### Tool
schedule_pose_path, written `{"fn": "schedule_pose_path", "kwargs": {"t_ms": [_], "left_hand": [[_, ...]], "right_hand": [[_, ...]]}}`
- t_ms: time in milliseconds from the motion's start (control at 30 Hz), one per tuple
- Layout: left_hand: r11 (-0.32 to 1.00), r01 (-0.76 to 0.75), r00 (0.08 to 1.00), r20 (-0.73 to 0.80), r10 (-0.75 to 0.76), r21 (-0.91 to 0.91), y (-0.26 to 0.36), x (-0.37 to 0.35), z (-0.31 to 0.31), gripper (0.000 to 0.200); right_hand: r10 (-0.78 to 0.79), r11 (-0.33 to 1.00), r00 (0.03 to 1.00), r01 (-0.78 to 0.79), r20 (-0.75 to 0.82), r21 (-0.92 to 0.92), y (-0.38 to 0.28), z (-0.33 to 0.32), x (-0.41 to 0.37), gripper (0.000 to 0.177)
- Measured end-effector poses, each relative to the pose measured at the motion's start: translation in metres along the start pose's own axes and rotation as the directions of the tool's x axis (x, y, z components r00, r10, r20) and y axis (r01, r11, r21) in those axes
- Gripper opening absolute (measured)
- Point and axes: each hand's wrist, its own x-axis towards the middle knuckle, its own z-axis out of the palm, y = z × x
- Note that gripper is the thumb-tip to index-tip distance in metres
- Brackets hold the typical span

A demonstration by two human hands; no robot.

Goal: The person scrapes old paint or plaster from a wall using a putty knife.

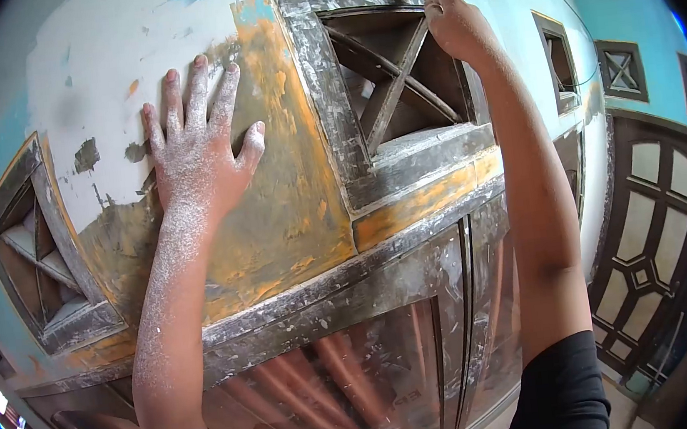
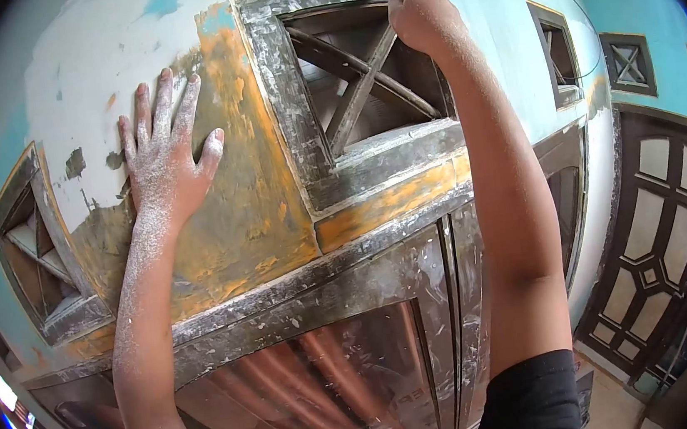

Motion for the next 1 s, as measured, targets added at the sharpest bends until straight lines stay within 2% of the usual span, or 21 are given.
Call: {"fn": "schedule_pose_path", "kwargs": {"t_ms": [133, 200, 333, 400, 467, 567, 700, 767, 800, 867, 900, 1000], "left_hand": [[1.000, 0.007, 1.000, 0.018, -0.007, 0.012, 0.000, 0.001, -0.001, 0.074], [1.000, 0.003, 1.000, 0.020, -0.003, 0.012, 0.001, 0.001, -0.002, 0.073], [1.000, 0.011, 0.999, 0.029, -0.012, 0.027, 0.000, 0.001, -0.005, 0.073], [1.000, 0.005, 0.999, 0.036, -0.006, 0.029, 0.002, 0.002, -0.005, 0.073], [1.000, 0.017, 0.998, 0.054, -0.019, 0.023, 0.003, 0.002, -0.006, 0.074], [0.999, 0.011, 0.999, 0.050, -0.013, 0.036, 0.002, 0.001, -0.004, 0.075], [0.999, 0.015, 0.998, 0.062, -0.017, 0.028, 0.002, 0.001, -0.004, 0.075], [1.000, 0.018, 0.998, 0.058, -0.019, 0.019, 0.002, 0.003, -0.003, 0.075], [1.000, 0.017, 0.998, 0.061, -0.018, 0.008, 0.002, 0.002, -0.004, 0.074], [0.999, 0.035, 0.997, 0.076, -0.036, 0.010, 0.003, 0.004, -0.006, 0.074], [1.000, 0.028, 0.997, 0.069, -0.028, -0.002, 0.003, 0.004, -0.006, 0.074], [1.000, 0.030, 0.997, 0.070, -0.029, -0.003, 0.003, 0.004, -0.010, 0.073]], "right_hand": [[0.038, 0.999, 0.999, -0.037, 0.020, -0.037, 0.009, 0.004, 0.010, 0.043], [-0.028, 0.999, 0.999, 0.027, -0.046, -0.042, 0.010, 0.006, 0.013, 0.042], [-0.044, 0.998, 0.999, 0.043, -0.022, -0.046, 0.014, 0.007, 0.013, 0.043], [-0.027, 0.996, 0.998, 0.021, -0.062, -0.092, 0.025, 0.011, 0.021, 0.042], [-0.067, 0.996, 0.994, 0.063, -0.087, -0.058, 0.039, 0.014, 0.038, 0.042], [0.109, 0.991, 0.994, -0.110, -0.026, -0.077, 0.054, 0.014, 0.070, 0.044], [0.104, 0.993, 0.992, -0.107, -0.072, -0.049, 0.071, 0.016, 0.089, 0.046], [0.236, 0.971, 0.972, -0.235, -0.010, 0.039, 0.069, 0.017, 0.097, 0.046], [0.227, 0.973, 0.974, -0.226, -0.005, 0.042, 0.062, 0.018, 0.091, 0.046], [0.130, 0.973, 0.991, -0.126, -0.009, 0.193, 0.042, 0.016, 0.072, 0.046], [0.018, 0.987, 0.994, -0.001, -0.110, 0.158, 0.034, 0.021, 0.064, 0.045], [-0.047, 0.962, 0.992, 0.076, -0.117, 0.264, -0.002, 0.033, 0.044, 0.044]]}}
